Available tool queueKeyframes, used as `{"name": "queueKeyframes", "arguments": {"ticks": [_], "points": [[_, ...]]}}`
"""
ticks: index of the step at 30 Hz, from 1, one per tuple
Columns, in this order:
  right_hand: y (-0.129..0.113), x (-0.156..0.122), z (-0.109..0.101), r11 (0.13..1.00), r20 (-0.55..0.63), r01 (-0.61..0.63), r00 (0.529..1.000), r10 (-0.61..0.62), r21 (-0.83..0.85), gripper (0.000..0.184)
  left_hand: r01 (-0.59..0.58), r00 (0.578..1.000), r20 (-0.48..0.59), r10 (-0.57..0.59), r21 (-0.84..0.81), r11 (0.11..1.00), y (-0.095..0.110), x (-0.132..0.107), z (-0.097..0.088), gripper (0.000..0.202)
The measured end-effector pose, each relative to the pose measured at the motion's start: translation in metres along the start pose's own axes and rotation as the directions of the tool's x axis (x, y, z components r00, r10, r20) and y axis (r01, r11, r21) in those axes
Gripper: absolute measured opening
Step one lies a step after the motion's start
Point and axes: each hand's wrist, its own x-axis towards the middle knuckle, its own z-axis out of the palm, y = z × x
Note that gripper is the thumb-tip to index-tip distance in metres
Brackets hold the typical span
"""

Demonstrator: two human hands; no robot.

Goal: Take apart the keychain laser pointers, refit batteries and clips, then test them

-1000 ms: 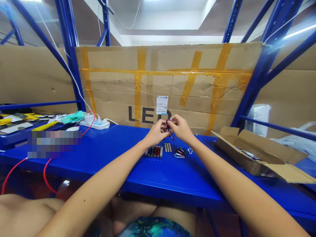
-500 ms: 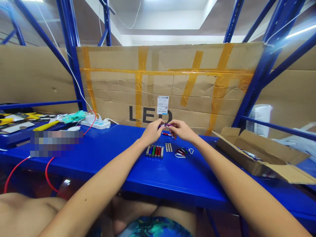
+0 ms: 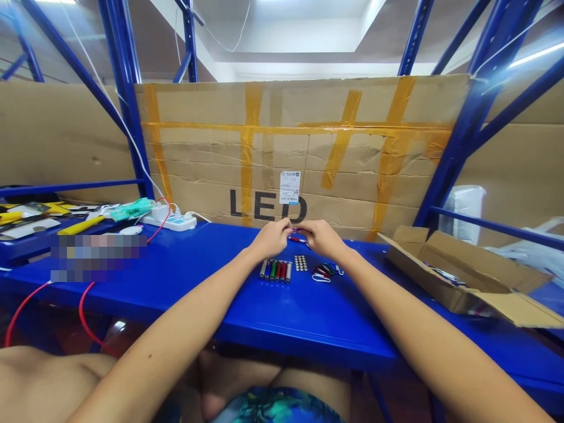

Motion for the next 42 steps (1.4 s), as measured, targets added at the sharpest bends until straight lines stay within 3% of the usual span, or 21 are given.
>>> {"name": "queueKeyframes", "arguments": {"ticks": [3, 5, 7, 9, 11, 13, 18, 21, 25, 27, 31, 35, 37, 39, 40, 42], "points": [[-0.002, 0.000, 0.005, 0.995, -0.005, 0.029, 1.000, -0.030, -0.095, 0.028, 0.076, 0.996, 0.052, -0.069, -0.158, 0.985, -0.006, 0.004, 0.003, 0.018], [-0.002, 0.000, 0.006, 0.987, 0.002, 0.044, 0.999, -0.044, -0.158, 0.029, 0.231, 0.969, 0.159, -0.189, -0.318, 0.920, -0.008, 0.006, 0.002, 0.020], [-0.003, 0.000, 0.006, 0.975, 0.016, 0.070, 0.998, -0.069, -0.210, 0.029, 0.439, 0.891, 0.340, -0.301, -0.472, 0.764, -0.007, 0.007, 0.000, 0.018], [-0.003, -0.001, 0.006, 0.962, 0.018, 0.109, 0.994, -0.108, -0.251, 0.028, 0.605, 0.789, 0.517, -0.333, -0.558, 0.568, -0.005, 0.007, -0.005, 0.014], [-0.003, -0.002, 0.007, 0.947, 0.003, 0.146, 0.989, -0.151, -0.286, 0.026, 0.693, 0.717, 0.627, -0.304, -0.592, 0.412, -0.005, 0.006, -0.010, 0.010], [-0.003, -0.003, 0.008, 0.932, -0.022, 0.173, 0.982, -0.190, -0.318, 0.024, 0.736, 0.675, 0.688, -0.267, -0.608, 0.297, -0.006, 0.006, -0.014, 0.010], [-0.002, -0.004, 0.008, 0.895, -0.090, 0.240, 0.952, -0.294, -0.376, 0.028, 0.821, 0.570, 0.803, -0.172, -0.565, 0.082, -0.011, 0.007, -0.022, 0.014], [-0.003, -0.004, 0.005, 0.870, -0.129, 0.292, 0.921, -0.367, -0.397, 0.030, 0.859, 0.511, 0.853, -0.106, -0.513, 0.010, -0.012, 0.008, -0.028, 0.020], [-0.004, -0.003, 0.003, 0.854, -0.170, 0.329, 0.890, -0.423, -0.404, 0.032, 0.901, 0.433, 0.901, -0.031, -0.432, 0.023, -0.009, 0.006, -0.034, 0.020], [-0.004, -0.002, 0.003, 0.868, -0.165, 0.316, 0.901, -0.402, -0.384, 0.031, 0.891, 0.452, 0.892, -0.012, -0.451, 0.044, -0.007, 0.006, -0.033, 0.019], [0.001, -0.002, 0.004, 0.923, -0.154, 0.161, 0.962, -0.226, -0.350, 0.031, 0.816, 0.573, 0.817, -0.068, -0.559, 0.149, -0.006, 0.006, -0.027, 0.018], [0.014, -0.005, 0.002, 0.955, -0.109, -0.003, 0.994, -0.031, -0.295, 0.031, 0.668, 0.734, 0.601, -0.316, -0.555, 0.495, -0.011, 0.014, -0.017, 0.014], [0.022, -0.006, 0.002, 0.961, -0.074, -0.050, 0.997, 0.031, -0.274, 0.032, 0.534, 0.827, 0.455, -0.329, -0.452, 0.715, -0.012, 0.021, -0.010, 0.013], [0.030, -0.007, 0.003, 0.958, -0.036, -0.100, 0.995, 0.094, -0.268, 0.033, 0.330, 0.908, 0.347, -0.236, -0.244, 0.912, -0.013, 0.030, -0.003, 0.013], [0.034, -0.007, 0.004, 0.955, -0.015, -0.126, 0.992, 0.126, -0.270, 0.033, 0.215, 0.928, 0.331, -0.172, -0.098, 0.972, -0.013, 0.034, 0.001, 0.012], [0.039, -0.007, 0.006, 0.950, 0.044, -0.155, 0.984, 0.173, -0.272, 0.032, 0.041, 0.932, 0.343, -0.116, 0.219, 0.975, -0.013, 0.043, 0.011, 0.014]]}}
